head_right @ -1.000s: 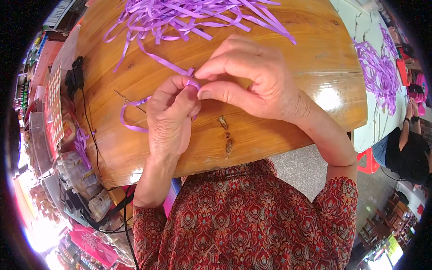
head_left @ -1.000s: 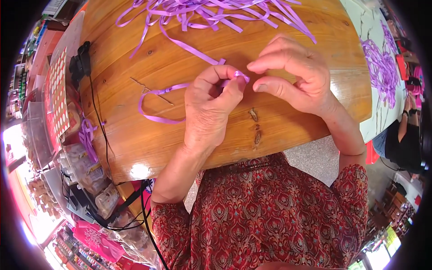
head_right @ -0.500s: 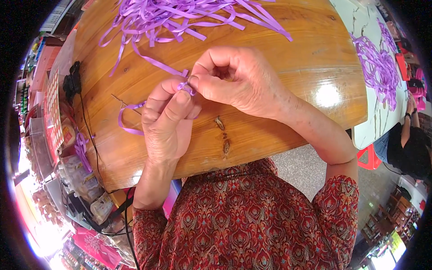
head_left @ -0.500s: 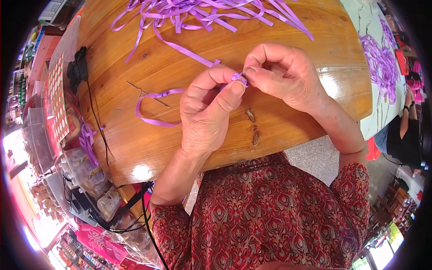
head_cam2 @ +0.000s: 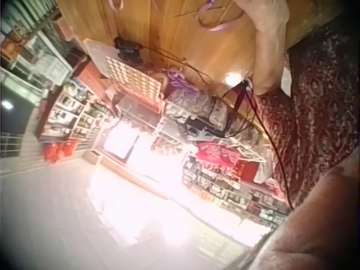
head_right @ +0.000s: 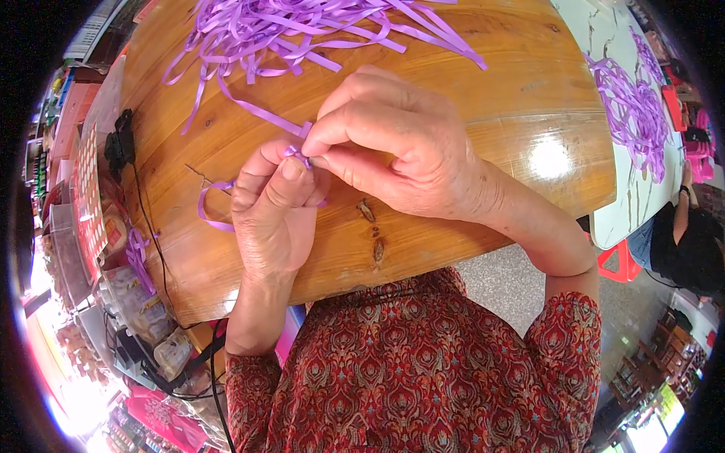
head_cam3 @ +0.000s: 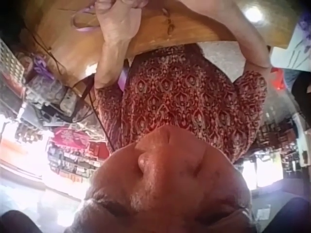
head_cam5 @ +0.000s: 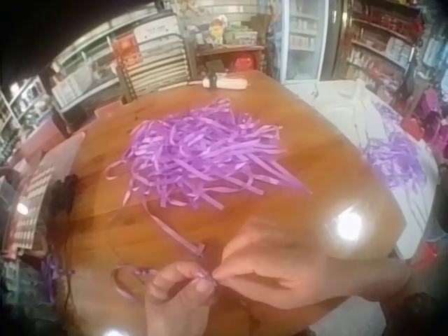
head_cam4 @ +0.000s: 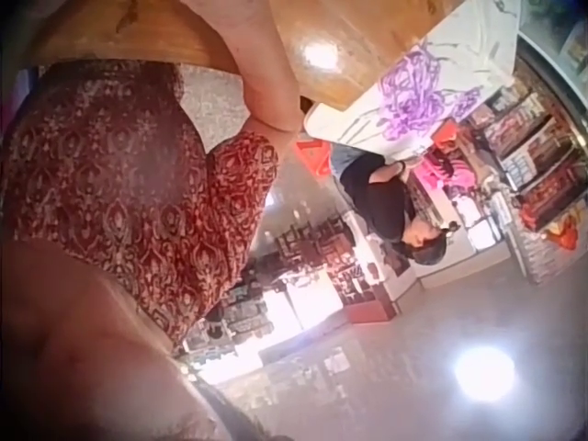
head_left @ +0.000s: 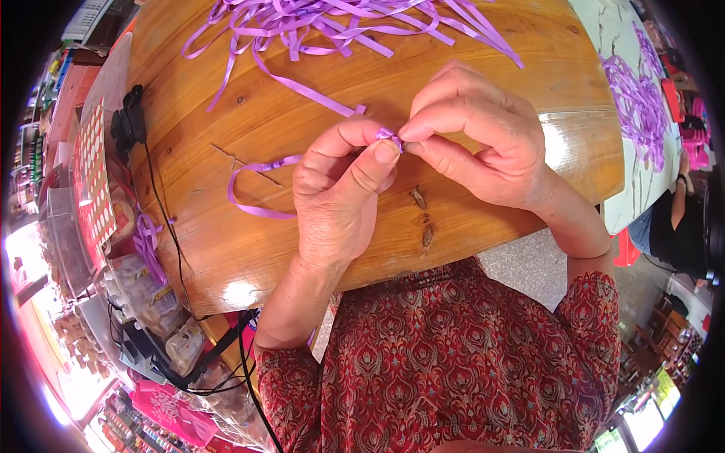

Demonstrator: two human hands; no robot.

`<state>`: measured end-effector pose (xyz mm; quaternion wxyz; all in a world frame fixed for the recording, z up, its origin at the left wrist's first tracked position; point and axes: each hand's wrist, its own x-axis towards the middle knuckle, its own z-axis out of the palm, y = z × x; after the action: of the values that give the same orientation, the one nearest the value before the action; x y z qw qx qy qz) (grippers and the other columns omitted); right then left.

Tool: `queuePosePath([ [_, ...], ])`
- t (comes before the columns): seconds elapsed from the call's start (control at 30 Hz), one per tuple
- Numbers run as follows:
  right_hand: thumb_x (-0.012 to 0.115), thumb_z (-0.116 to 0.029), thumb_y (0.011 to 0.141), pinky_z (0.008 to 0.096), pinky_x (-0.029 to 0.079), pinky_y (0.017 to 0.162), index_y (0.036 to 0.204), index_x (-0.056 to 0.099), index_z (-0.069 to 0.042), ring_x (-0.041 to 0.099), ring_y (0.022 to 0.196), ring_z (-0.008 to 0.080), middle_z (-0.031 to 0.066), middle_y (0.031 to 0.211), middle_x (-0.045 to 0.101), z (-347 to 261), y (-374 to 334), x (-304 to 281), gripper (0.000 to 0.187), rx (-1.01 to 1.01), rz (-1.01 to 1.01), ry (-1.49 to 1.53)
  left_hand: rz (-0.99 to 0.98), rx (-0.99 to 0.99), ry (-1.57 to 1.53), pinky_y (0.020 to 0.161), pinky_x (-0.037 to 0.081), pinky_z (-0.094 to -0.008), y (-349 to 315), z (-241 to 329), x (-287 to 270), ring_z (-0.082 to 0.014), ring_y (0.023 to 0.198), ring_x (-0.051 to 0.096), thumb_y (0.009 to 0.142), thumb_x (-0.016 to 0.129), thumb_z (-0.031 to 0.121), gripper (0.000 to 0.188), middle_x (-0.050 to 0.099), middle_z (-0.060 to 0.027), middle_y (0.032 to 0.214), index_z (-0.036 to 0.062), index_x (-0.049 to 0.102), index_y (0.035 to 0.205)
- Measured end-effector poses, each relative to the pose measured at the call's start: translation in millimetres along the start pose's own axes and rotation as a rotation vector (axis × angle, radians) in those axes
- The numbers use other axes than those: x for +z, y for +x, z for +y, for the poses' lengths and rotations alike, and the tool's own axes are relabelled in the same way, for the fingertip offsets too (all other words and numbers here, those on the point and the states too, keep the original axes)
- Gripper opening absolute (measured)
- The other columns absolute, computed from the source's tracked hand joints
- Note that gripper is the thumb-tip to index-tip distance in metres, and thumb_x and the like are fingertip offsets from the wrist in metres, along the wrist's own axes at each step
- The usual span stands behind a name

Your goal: The person picks up a purple ribbon from a pile on a wooden table and ties it into a small knot. They repeat this process with several more ribbons, tying each one into a knot one at a time.

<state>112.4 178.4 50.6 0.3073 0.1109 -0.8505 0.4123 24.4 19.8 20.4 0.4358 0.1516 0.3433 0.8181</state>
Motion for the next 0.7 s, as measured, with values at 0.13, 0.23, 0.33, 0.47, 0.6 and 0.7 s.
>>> queuePosePath([
  [0.13,0.069,0.005,0.072,0.0285,0.044,0.063,0.088,0.065,0.0,0.057,0.072,0.0197,0.0092,0.082,0.06,-2,0,-2,0.018,0.07,0.0,0.104,0.019,0.027,0.087,0.064,0.04,-0.0187,-2,0,2,-0.0054,0.072,0.05,0.084,0.063,0.0,0.012,0.06,-0.0001,0.085,0.0014,0.062,0.095],
  [0.23,0.069,0.005,0.072,0.0283,0.045,0.062,0.09,0.065,0.0,0.057,0.072,0.0198,0.0091,0.081,0.06,-1,-1,-2,0.019,0.112,0.009,0.171,0.021,0.019,0.114,0.067,0.041,-0.0183,-2,0,4,-0.0053,0.075,0.051,0.083,0.063,-0.001,0.012,0.06,0.0,0.086,0.0012,0.062,0.095],
  [0.33,0.069,0.005,0.072,0.0282,0.045,0.062,0.091,0.066,0.0,0.057,0.072,0.0199,0.0091,0.081,0.06,-1,-1,-2,0.02,0.103,-0.012,0.145,0.013,-0.005,0.076,0.064,0.039,-0.018,-3,1,2,-0.0048,0.073,0.05,0.083,0.063,-0.001,0.012,0.061,-0.0001,0.087,0.0014,0.062,0.096],
  [0.47,0.069,0.005,0.071,0.0281,0.044,0.061,0.088,0.066,0.0,0.057,0.071,0.0197,0.009,0.08,0.06,0,0,-2,0.018,0.068,-0.003,0.106,0.0,-0.028,0.125,0.057,0.034,-0.022,-1,-1,-1,-0.0067,0.063,0.044,0.086,0.061,0.01,0.013,0.057,0.0012,0.076,0.0028,0.061,0.098],
  [0.6,0.065,0.007,0.072,0.0284,0.043,0.061,0.085,0.063,0.001,0.055,0.069,0.0193,0.0091,0.079,0.059,-2,-1,-2,0.014,0.051,0.02,0.087,0.031,-0.061,0.121,0.061,0.037,-0.0172,-1,-2,-2,-0.0036,0.071,0.047,0.083,0.063,0.0,0.013,0.059,0.0023,0.085,0.0022,0.062,0.096],
  [0.7,0.062,0.008,0.074,0.0282,0.043,0.063,0.084,0.061,0.002,0.055,0.071,0.0178,0.0093,0.08,0.059,-1,-3,-4,0.011,0.149,-0.001,0.186,0.012,-0.007,0.2,0.064,0.039,-0.0167,-3,1,8,-0.0032,0.072,0.047,0.083,0.064,-0.001,0.015,0.058,0.0028,0.086,0.0022,0.061,0.097],
])
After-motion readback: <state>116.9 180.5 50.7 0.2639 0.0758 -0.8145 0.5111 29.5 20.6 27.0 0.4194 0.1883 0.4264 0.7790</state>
